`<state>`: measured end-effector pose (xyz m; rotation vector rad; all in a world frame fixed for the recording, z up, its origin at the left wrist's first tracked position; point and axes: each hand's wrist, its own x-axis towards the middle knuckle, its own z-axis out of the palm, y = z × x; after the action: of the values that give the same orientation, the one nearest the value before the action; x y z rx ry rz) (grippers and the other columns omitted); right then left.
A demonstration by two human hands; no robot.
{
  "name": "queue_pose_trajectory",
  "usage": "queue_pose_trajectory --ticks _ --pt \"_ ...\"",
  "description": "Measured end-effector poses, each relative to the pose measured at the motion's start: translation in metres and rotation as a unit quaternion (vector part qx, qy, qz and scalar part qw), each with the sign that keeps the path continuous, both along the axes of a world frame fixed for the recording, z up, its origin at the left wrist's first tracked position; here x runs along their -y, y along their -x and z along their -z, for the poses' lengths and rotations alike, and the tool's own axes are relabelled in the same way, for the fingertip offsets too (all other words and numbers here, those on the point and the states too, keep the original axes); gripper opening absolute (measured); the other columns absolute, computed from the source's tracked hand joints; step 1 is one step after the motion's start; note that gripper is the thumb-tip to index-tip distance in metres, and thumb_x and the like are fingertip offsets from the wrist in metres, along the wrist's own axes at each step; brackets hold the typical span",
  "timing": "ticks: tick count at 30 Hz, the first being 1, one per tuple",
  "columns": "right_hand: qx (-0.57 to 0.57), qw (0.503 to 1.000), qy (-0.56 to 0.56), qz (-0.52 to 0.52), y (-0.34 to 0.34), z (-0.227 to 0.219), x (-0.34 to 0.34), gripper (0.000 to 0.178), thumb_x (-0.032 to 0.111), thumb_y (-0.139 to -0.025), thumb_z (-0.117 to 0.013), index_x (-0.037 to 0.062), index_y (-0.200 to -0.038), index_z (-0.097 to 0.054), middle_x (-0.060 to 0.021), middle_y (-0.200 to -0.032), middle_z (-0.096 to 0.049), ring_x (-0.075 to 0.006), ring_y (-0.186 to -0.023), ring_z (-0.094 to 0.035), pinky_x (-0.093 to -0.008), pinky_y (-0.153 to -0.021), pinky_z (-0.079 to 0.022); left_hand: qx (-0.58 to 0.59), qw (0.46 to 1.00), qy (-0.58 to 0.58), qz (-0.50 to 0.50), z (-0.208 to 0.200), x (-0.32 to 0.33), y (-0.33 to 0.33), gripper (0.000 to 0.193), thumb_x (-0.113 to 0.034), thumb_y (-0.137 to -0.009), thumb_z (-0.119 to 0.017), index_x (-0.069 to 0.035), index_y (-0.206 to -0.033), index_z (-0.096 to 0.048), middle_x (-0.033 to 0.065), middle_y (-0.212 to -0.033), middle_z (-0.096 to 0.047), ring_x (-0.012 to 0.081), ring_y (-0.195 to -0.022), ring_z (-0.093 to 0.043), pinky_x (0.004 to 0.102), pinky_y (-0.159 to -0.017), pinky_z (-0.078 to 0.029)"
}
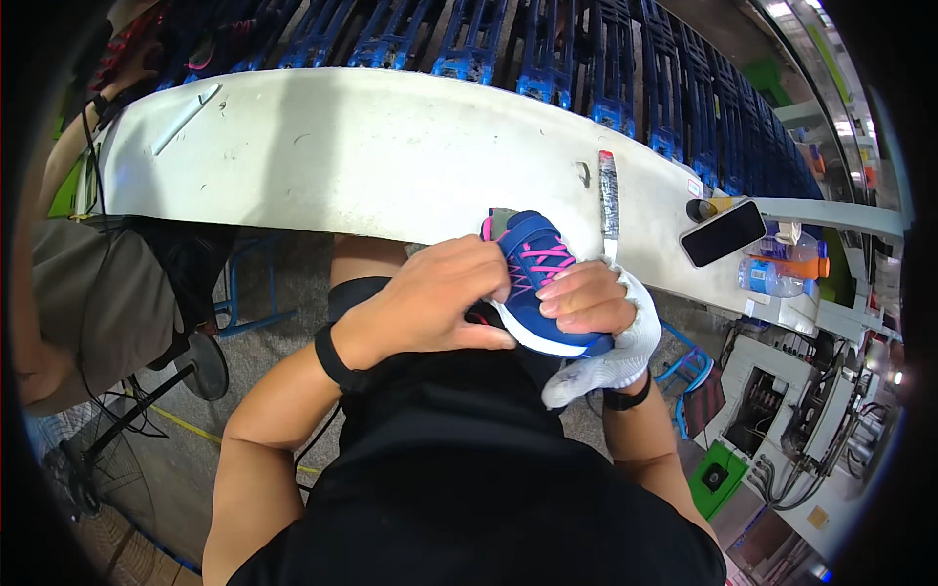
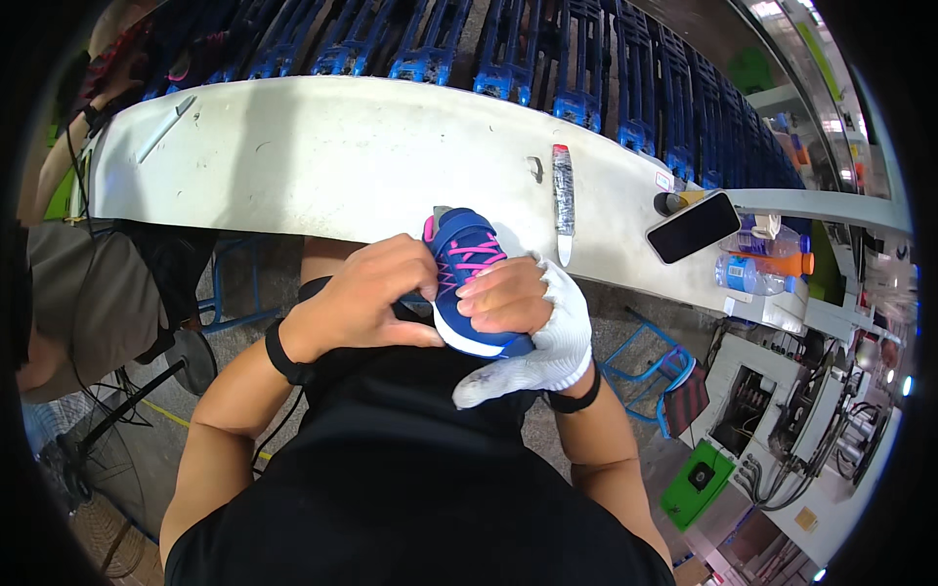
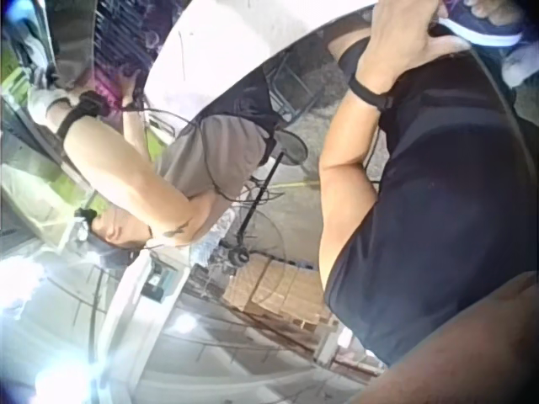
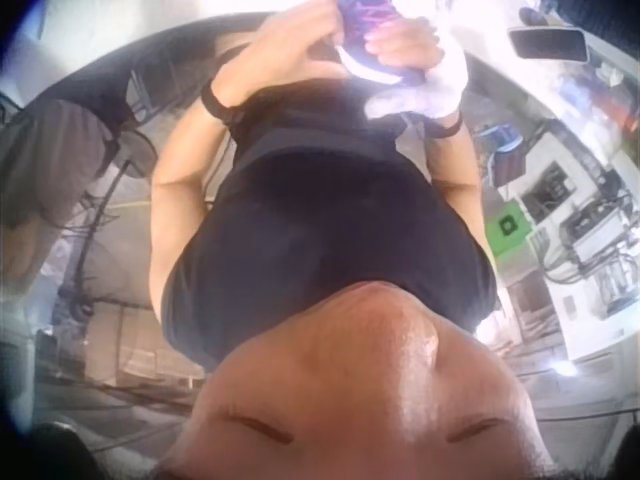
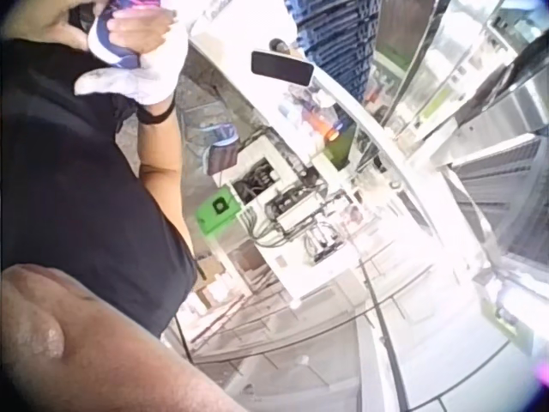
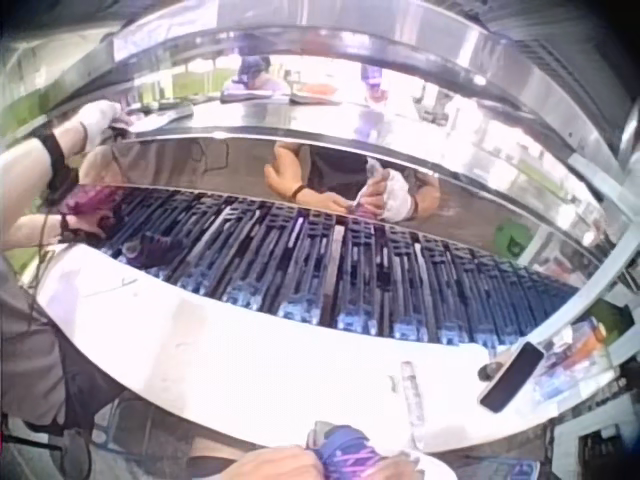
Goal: Manually assemble and inspect shoe components on a production line.
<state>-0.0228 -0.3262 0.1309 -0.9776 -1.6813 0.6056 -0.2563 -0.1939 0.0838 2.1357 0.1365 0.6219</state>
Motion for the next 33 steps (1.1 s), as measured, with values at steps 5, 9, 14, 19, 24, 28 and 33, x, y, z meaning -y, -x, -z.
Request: queue_pose_trajectory --ticks 5,9,14,19,24,28,33 --pt "-0.054 0.993 -0.073 0.079 -0.002 0.016 0.008 0.041 0.037 -0.091 -0.094 0.0039 -0.101 -0.072 -0.0161 -0.098 -0.082 -0.0352 -0.09 -0.082 -0.0484 -0.089 -0.062 -0.034 0.99 -0.071 -0.117 0.017 0.004 0.023 0.041 -0.011 -0.086 -0.085 -0.009 -0.126 -0.073 0.0116 -0.126 -0.071 0.0349 -0.116 -0.07 0.0456 -0.1 -0.058" --pt "-0.262 0.956 -0.044 0.123 0.01 0.026 0.011 0.039 0.041 -0.107 -0.076 0.0046 -0.099 -0.067 -0.0158 -0.093 -0.077 -0.0339 -0.089 -0.077 -0.0501 -0.095 -0.061 -0.136 0.948 -0.219 -0.187 0.016 0.005 0.027 0.068 -0.009 -0.084 -0.084 -0.014 -0.15 -0.068 0.0145 -0.152 -0.065 0.0373 -0.129 -0.069 0.0448 -0.108 -0.059" --pt "-0.499 0.838 0.126 0.18 0.004 0.054 -0.016 0.048 0.044 -0.12 -0.051 0.0016 -0.104 -0.069 -0.0196 -0.106 -0.078 -0.0331 -0.104 -0.075 -0.0485 -0.097 -0.06 0.084 0.947 -0.285 -0.126 -0.032 -0.029 0.043 0.062 -0.024 -0.082 -0.089 -0.003 -0.138 -0.072 0.017 -0.134 -0.076 0.0375 -0.121 -0.075 0.0461 -0.098 -0.063" --pt "-0.044 0.989 0.117 0.081 0.008 0.032 -0.06 0.079 0.04 -0.082 -0.096 0.0006 -0.144 -0.068 -0.0191 -0.144 -0.073 -0.0346 -0.138 -0.067 -0.0433 -0.12 -0.05 0.001 0.979 -0.183 -0.091 -0.077 -0.052 0.028 0.082 -0.041 -0.074 -0.1 0.003 -0.136 -0.07 0.0194 -0.113 -0.075 0.0379 -0.099 -0.076 0.0429 -0.086 -0.061" --pt "-0.11 0.989 0.097 0.026 0.023 0.008 -0.093 0.11 0.039 -0.073 -0.104 0.0036 -0.162 -0.049 -0.0218 -0.172 -0.048 -0.0363 -0.159 -0.049 -0.0492 -0.131 -0.039 -0.006 0.986 -0.136 -0.101 -0.075 -0.063 0.001 0.085 -0.043 -0.071 -0.102 -0.001 -0.137 -0.07 0.0183 -0.119 -0.076 0.0401 -0.105 -0.076 0.0452 -0.092 -0.061" --pt "-0.318 0.939 0.054 0.114 0.048 0.017 -0.102 0.036 0.009 -0.097 -0.066 0.0025 -0.131 -0.056 -0.02 -0.132 -0.07 -0.0265 -0.122 -0.066 -0.0436 -0.109 -0.053 -0.184 0.975 -0.029 -0.118 -0.093 -0.075 0.0 0.084 -0.035 -0.068 -0.104 0.0 -0.135 -0.067 0.0234 -0.12 -0.079 0.044 -0.112 -0.077 0.0463 -0.096 -0.06" --pt "-0.558 0.829 -0.008 -0.042 0.042 0.041 -0.122 0.033 0.029 -0.109 -0.068 0.0076 -0.131 -0.056 -0.0101 -0.12 -0.06 -0.0219 -0.114 -0.059 -0.0415 -0.108 -0.049 -0.258 0.954 0.016 -0.151 -0.084 -0.092 0.002 0.078 -0.032 -0.069 -0.105 0.0 -0.13 -0.067 0.0253 -0.111 -0.081 0.046 -0.108 -0.078 0.0465 -0.095 -0.061"
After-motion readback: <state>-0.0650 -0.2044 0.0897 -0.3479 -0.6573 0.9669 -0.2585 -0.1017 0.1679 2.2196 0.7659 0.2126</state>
